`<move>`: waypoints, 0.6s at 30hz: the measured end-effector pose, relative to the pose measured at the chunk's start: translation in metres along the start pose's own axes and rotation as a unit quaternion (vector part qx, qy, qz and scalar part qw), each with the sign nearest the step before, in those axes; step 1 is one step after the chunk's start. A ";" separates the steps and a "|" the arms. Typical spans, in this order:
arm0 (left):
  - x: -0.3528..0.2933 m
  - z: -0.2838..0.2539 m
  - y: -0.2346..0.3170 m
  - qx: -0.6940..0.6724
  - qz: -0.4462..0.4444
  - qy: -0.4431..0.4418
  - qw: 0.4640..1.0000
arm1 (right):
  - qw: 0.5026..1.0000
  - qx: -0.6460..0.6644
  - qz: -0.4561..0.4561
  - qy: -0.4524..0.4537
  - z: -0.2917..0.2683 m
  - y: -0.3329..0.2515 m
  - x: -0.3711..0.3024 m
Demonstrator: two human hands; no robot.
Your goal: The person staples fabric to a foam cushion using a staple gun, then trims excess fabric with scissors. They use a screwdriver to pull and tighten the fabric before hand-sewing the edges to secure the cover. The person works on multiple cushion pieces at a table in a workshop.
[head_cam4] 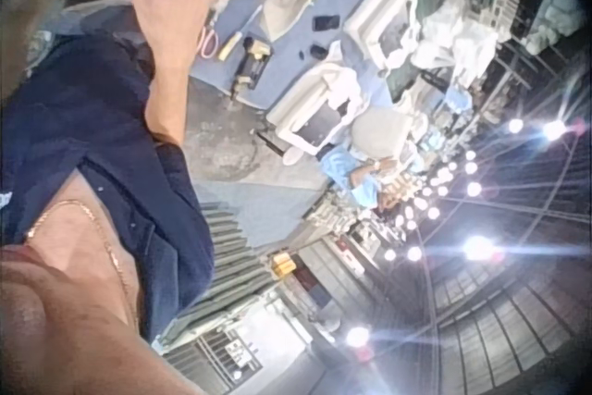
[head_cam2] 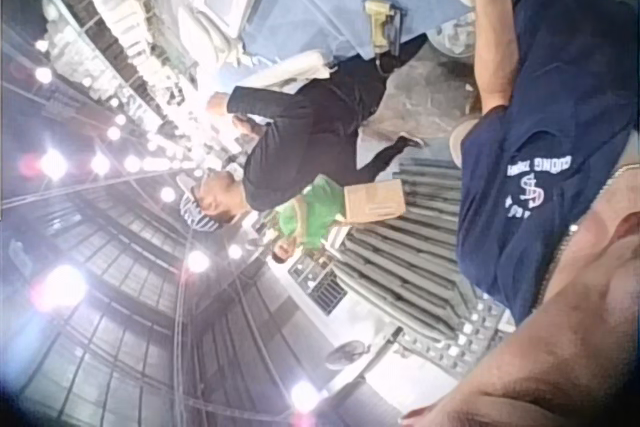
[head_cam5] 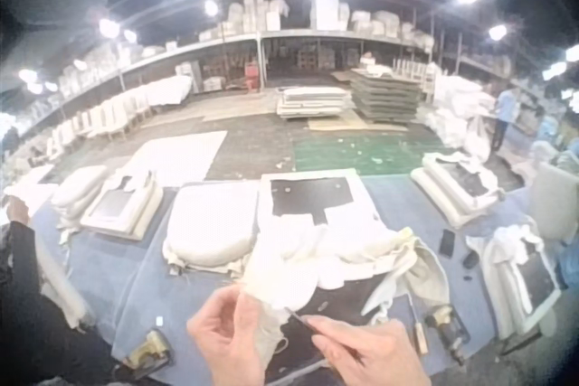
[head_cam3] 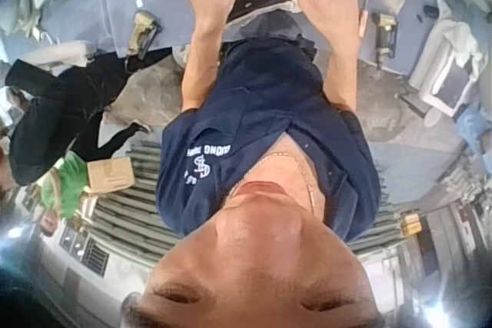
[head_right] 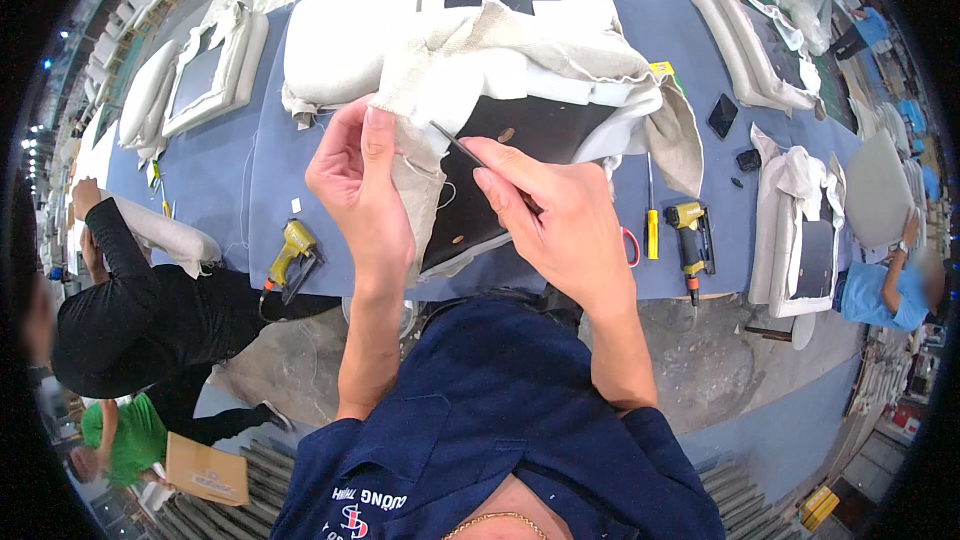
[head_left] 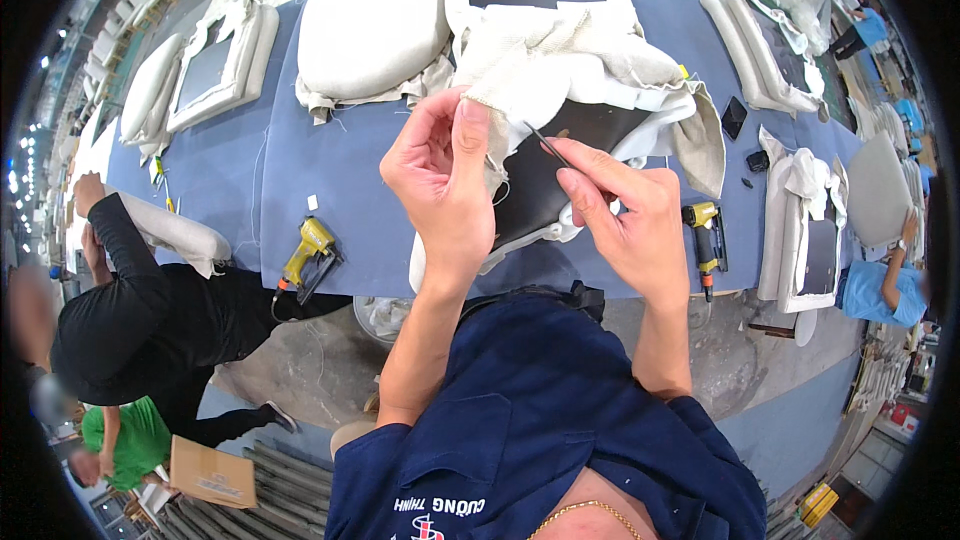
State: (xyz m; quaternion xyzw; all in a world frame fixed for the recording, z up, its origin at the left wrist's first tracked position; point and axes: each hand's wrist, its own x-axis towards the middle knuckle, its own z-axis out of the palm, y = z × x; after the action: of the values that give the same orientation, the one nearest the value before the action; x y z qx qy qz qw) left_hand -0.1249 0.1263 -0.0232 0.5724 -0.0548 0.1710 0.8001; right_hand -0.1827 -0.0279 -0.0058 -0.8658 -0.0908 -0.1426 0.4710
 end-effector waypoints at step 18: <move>-0.022 0.005 0.002 0.000 0.033 -0.033 0.999 | 0.998 0.068 0.008 0.017 -0.013 -0.004 -0.016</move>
State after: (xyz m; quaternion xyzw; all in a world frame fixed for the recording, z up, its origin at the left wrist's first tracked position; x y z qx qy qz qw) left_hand -0.1457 0.1173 -0.0256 0.5755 -0.1006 0.1783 0.7918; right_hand -0.2009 -0.0372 -0.0015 -0.8300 -0.0854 -0.1475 0.5310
